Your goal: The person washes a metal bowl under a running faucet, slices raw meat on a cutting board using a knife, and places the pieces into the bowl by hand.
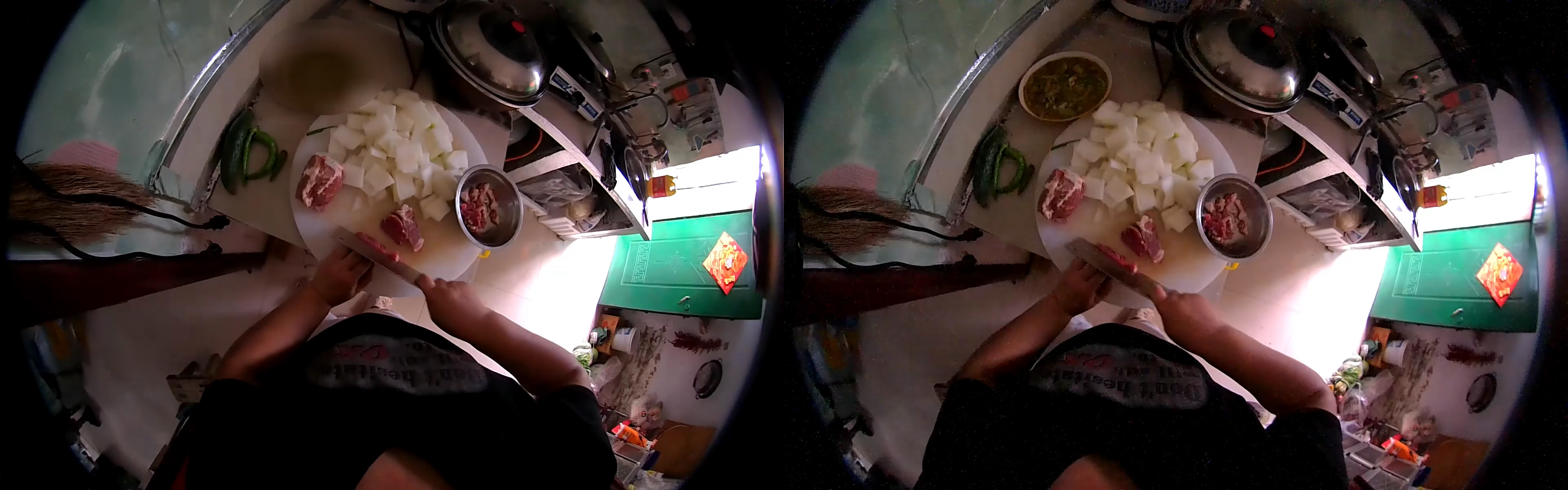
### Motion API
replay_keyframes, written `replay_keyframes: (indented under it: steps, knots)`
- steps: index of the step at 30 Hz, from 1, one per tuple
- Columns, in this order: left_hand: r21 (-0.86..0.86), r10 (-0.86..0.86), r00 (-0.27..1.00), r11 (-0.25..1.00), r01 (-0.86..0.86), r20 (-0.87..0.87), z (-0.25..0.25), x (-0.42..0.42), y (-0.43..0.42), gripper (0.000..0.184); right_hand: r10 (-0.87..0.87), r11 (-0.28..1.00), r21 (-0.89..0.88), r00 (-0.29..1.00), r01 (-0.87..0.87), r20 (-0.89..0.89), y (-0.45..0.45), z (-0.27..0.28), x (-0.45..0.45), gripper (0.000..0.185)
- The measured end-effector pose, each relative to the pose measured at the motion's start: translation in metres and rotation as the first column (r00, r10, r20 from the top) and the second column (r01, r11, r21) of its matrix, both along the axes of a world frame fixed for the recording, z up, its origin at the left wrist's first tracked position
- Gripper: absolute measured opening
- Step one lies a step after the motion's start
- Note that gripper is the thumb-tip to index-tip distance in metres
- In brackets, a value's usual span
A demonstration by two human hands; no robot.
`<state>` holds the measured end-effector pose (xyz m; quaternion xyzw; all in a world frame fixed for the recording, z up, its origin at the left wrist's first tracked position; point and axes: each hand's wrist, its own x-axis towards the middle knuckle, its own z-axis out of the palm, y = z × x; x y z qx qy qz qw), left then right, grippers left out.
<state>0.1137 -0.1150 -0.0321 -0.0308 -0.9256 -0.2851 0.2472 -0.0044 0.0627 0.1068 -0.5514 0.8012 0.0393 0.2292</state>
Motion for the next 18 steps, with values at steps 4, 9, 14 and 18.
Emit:
replay_keyframes:
  steps: [4, 9, 14, 18]
  knots:
    - [-0.031, 0.009, 0.998, 0.999, -0.011, -0.069, 0.020, -0.005, -0.001, 0.035, 0.076, 0.995, -0.058, 0.996, -0.079, -0.056, -0.024, -0.023, 0.000, 0.036]
    - [-0.053, 0.035, 0.996, 0.998, -0.039, -0.076, 0.014, -0.002, 0.000, 0.033, 0.061, 0.991, -0.116, 0.998, -0.064, -0.026, -0.003, -0.003, -0.005, 0.027]
    - [-0.043, 0.029, 0.996, 0.999, -0.032, -0.080, 0.008, 0.001, 0.000, 0.034, 0.060, 0.997, 0.048, 0.998, -0.059, -0.014, 0.014, 0.012, -0.007, 0.021]
    - [-0.035, 0.019, 0.995, 0.999, -0.023, -0.098, 0.011, 0.001, -0.001, 0.035, 0.022, 0.999, -0.046, 0.999, -0.020, 0.038, -0.011, -0.020, -0.004, 0.019]
